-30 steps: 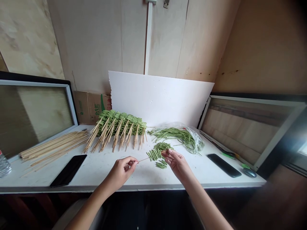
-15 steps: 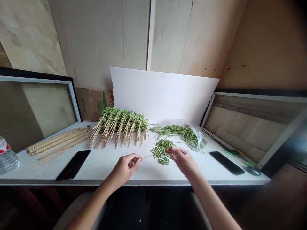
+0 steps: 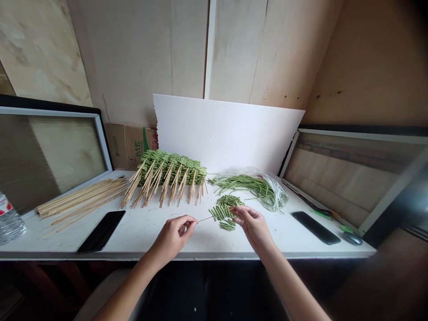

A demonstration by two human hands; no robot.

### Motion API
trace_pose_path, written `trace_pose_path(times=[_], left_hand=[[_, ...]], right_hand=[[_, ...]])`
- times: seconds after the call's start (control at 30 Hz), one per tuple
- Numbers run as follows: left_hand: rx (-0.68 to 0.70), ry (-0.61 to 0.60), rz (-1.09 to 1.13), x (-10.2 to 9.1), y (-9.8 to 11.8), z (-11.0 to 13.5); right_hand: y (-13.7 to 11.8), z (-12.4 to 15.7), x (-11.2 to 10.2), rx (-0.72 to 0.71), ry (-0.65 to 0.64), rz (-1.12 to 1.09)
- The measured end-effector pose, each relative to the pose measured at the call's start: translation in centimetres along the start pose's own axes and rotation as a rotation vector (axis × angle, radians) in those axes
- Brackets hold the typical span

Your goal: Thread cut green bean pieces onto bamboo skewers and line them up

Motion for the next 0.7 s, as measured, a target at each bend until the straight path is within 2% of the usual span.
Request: trace_pose_path(times=[0.33,0.43,0.7], left_hand=[[0.019,-0.008,-0.041,0.4,0.1,0.3],[0.016,-0.027,-0.026,0.6,0.2,0.3],[0.014,0.021,0.01,-0.4,0.7,-0.3]], right_hand=[[0.8,0.7,0.4,-0.075,0.011,-0.007],[1.3,0.9,0.5,-0.069,0.058,-0.01],[0.9,0.9,0.5,-0.089,0.04,0.003]])
Point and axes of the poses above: each hand's wrist, its own z-axis away from the middle knuckle, its own x-axis out of the palm, y = z × x, the point moved 6 cm from there along -z, towards the middle knuckle, and after that the axes turned 11 degrees about y, right-handed, at the moved point
